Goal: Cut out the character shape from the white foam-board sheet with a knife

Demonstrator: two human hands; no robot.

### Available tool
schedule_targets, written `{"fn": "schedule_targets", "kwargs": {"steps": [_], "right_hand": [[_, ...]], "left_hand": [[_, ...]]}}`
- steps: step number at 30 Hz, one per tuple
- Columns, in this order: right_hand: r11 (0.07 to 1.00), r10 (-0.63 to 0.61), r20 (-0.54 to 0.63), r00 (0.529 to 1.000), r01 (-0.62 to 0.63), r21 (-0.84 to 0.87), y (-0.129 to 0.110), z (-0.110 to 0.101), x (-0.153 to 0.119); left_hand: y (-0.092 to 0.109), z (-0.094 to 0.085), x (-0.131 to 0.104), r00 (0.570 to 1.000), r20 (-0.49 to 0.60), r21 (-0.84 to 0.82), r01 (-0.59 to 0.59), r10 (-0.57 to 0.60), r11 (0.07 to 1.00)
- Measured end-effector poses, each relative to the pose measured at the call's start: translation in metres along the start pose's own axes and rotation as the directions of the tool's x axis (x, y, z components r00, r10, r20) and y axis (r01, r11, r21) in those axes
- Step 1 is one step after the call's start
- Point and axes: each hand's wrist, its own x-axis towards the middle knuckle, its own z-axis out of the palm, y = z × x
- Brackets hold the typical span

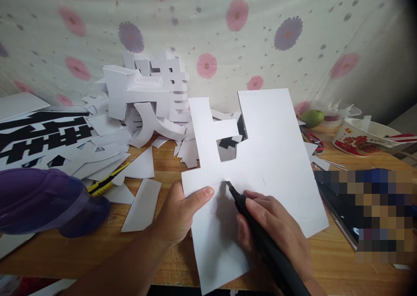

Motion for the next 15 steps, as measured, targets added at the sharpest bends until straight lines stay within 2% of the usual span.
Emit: {"fn": "schedule_targets", "kwargs": {"steps": [7, 15], "right_hand": [[1.000, -0.005, -0.050, 0.999, 0.005, 0.000, 0.0023, 0.0050, -0.0091], [1.000, -0.023, -0.037, 0.999, 0.023, -0.008, 0.0019, 0.0009, -0.0058]], "left_hand": [[-0.0016, 0.0018, -0.0002, 1.000, -0.011, -0.035, 0.014, -0.014, 0.999], [-0.0024, 0.0024, -0.0006, 0.999, -0.036, -0.038, 0.004, -0.005, 0.999]]}}
